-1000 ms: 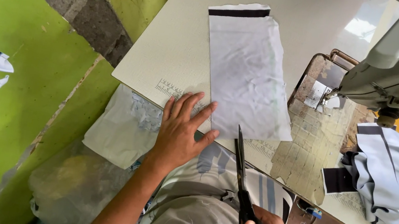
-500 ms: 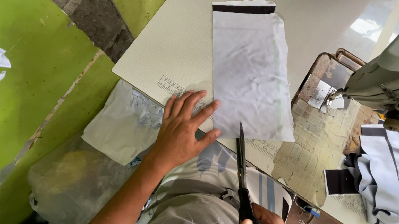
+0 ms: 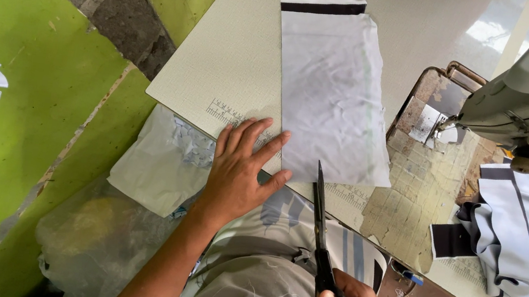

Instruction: Cutting fabric strips with scissors and organizing fabric pieces on a sewing table

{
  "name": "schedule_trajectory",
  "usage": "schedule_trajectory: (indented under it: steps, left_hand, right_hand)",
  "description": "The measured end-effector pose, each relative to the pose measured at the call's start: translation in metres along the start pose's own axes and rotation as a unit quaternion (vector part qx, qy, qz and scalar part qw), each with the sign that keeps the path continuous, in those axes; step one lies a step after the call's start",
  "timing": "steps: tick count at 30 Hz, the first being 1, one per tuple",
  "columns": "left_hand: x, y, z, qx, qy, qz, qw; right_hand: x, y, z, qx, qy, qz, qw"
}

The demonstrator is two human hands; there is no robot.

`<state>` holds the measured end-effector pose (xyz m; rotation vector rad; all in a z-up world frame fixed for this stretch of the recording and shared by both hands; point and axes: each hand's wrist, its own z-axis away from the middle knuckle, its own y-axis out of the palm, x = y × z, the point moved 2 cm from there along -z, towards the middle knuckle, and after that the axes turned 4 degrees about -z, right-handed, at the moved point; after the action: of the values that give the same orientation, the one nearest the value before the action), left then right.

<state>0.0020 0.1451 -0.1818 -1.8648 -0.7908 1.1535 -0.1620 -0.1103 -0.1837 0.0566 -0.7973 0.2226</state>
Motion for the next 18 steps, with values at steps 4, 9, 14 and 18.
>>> schedule_trajectory:
  steps: [4,9,14,18]
  left_hand:
    - [0.000,0.000,0.000,-0.012,0.008,-0.005,1.000]
    - [0.000,-0.002,0.000,-0.027,0.020,-0.002,0.999]
    - [0.000,-0.002,0.001,0.000,0.002,0.017,1.000]
    - [0.000,-0.001,0.000,-0.005,0.002,0.006,1.000]
  right_hand:
    - [-0.015,-0.005,-0.005,0.007,-0.032,0.038,0.999]
    - [-0.012,-0.004,-0.003,0.008,-0.046,0.036,0.998]
    - [-0.014,-0.004,-0.003,-0.016,-0.024,0.102,0.994]
    - [-0.020,-0.005,-0.004,-0.014,-0.035,0.100,0.994]
